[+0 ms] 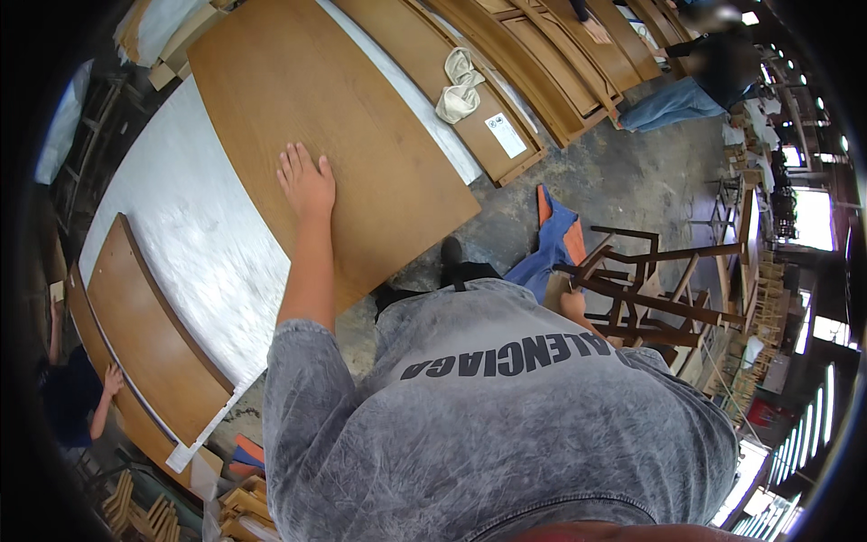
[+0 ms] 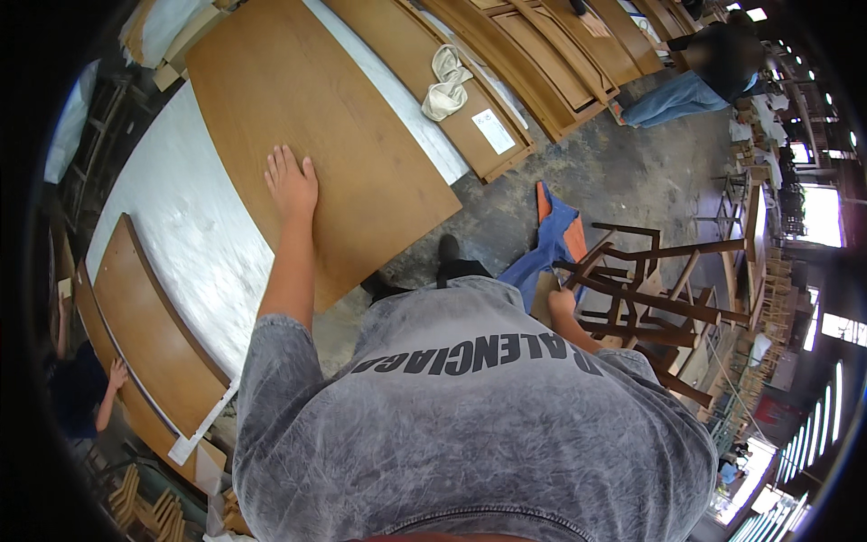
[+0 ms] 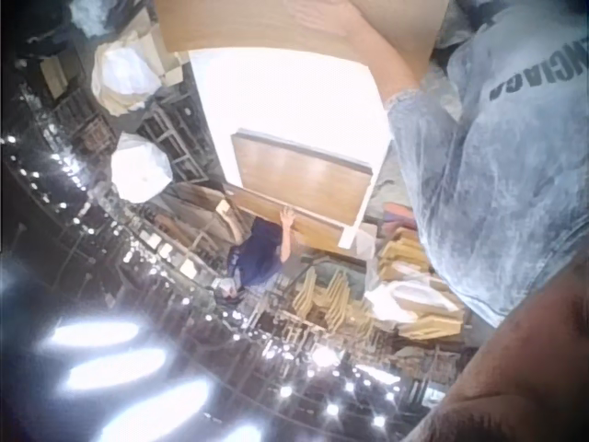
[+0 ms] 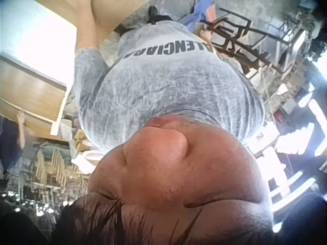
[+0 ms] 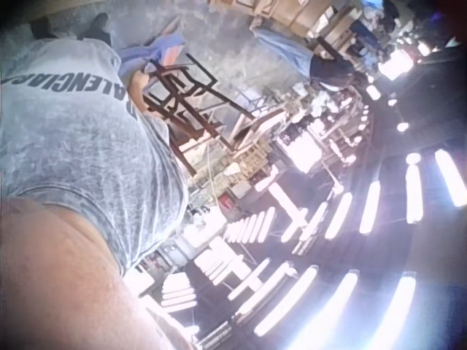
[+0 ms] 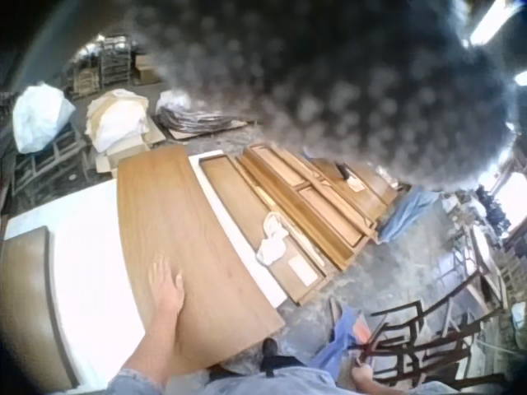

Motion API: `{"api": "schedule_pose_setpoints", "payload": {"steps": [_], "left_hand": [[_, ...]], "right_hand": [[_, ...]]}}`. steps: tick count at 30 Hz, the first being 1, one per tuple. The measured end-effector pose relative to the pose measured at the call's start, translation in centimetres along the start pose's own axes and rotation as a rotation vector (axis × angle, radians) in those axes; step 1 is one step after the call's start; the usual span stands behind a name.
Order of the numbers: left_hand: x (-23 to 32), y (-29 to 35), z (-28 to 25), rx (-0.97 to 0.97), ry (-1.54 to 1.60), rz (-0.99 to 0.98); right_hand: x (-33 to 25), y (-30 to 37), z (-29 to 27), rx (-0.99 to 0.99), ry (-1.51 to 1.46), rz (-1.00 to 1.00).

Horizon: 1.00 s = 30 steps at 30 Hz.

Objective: The person picks up a wooden panel, places it on a workbench, and sands its surface with a sanding block. They wipe the panel with a cloth and continue sanding multiple panels one at a time.

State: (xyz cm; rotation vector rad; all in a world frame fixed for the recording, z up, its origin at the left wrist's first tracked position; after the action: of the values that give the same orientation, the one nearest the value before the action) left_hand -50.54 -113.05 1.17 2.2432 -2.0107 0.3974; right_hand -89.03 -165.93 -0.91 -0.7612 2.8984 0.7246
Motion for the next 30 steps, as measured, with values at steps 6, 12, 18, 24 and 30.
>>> {"api": "schedule_pose_setpoints", "payload": {"steps": [6, 12, 18, 24, 30], "left_hand": [[6.1, 11.0, 0.7, -0.025, -0.038, -0.031], [17.7, 19.0, 2.8, -0.098, -0.010, -0.090], [22.5, 17.6, 4.3, -0.161, -0.019, -0.101], [23.4, 9.4, 3.4, -0.122, -0.043, 0.015], [18.8, 0.9, 3.3, -0.127, -0.120, -0.082]], "right_hand": [[3.8, -6.8, 1.5, -0.102, -0.058, 0.096], [-0.3, -15.0, 0.4, -0.131, -0.465, -0.081], [-0.4, -17.2, -0.7, -0.169, -0.593, -0.132], [11.8, -17.2, 2.8, -0.302, 0.546, -0.414], [11.8, -13.3, 1.7, -0.247, 0.197, -0.085]]}}
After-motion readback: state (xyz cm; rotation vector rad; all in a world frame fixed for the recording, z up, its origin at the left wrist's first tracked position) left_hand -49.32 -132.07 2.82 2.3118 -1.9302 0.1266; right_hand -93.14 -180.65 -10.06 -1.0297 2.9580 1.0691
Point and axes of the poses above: each hand's wrist, its own y-axis away from the middle knuckle, its own z-axis out of the palm, x = y × z, the point moved 4 cm from there along -y, towards the middle knuckle, and after that the axes turned 5 degrees about -x, right-handed, at the moved point
